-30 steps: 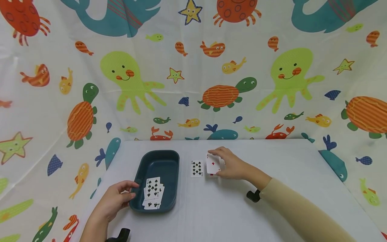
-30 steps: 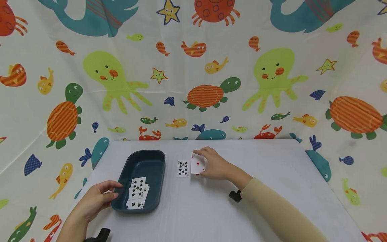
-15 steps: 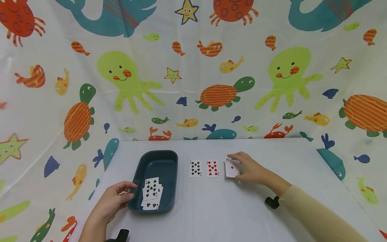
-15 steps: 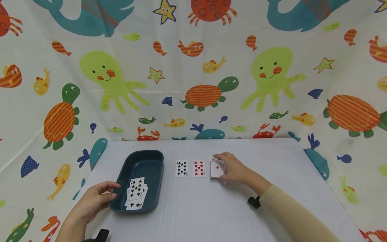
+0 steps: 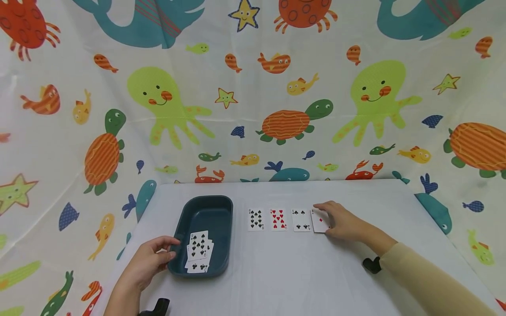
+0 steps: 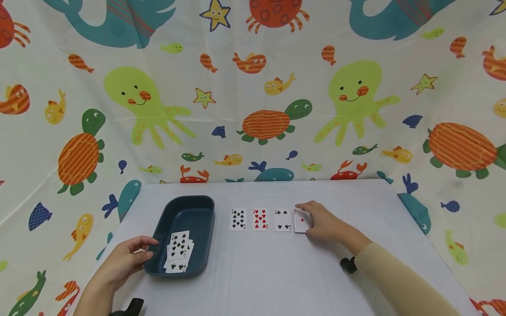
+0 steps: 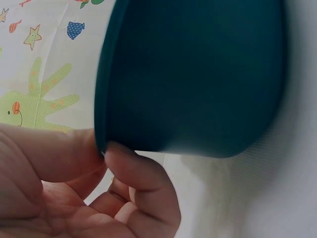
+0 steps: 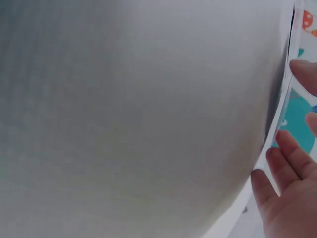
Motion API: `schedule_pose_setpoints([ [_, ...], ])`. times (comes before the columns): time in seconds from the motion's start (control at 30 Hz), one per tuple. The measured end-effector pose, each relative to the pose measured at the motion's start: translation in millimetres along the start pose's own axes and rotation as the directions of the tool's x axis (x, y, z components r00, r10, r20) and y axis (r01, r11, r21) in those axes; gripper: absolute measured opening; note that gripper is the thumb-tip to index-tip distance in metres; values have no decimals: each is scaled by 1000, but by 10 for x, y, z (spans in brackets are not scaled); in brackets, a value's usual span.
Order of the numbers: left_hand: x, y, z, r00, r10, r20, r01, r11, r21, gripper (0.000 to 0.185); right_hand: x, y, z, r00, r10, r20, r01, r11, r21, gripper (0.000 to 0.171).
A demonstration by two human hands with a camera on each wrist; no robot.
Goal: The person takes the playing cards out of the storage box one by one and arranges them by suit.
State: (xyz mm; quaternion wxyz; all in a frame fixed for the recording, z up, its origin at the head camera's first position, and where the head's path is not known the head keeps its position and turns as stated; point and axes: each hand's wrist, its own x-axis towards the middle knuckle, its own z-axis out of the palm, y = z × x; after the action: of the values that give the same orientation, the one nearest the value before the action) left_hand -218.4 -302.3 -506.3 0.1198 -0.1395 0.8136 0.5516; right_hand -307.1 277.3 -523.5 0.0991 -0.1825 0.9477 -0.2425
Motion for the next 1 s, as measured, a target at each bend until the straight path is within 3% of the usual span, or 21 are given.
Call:
schedule_pose_setpoints([
  [0.17,-6,9,3,1000,5,-3,-5,1000,-9,36,16,52,-38,1000,17,3,-17,1000,-18,82],
  [0.57,-24,9,9,1000,12,-2,-12,1000,-22,34,48,8,2,998,49,-26,-47,996,70,88],
  [0.73,-28,15,4,1000,13,0,-13,1000,-19,34,99,-199,16,999,33,-39,-28,993,111,91],
  [1.0,4,-11,3,1000,-1,4,1,1000,-31,35,235,-718,129,996,-83,-31,86,991,104,95],
])
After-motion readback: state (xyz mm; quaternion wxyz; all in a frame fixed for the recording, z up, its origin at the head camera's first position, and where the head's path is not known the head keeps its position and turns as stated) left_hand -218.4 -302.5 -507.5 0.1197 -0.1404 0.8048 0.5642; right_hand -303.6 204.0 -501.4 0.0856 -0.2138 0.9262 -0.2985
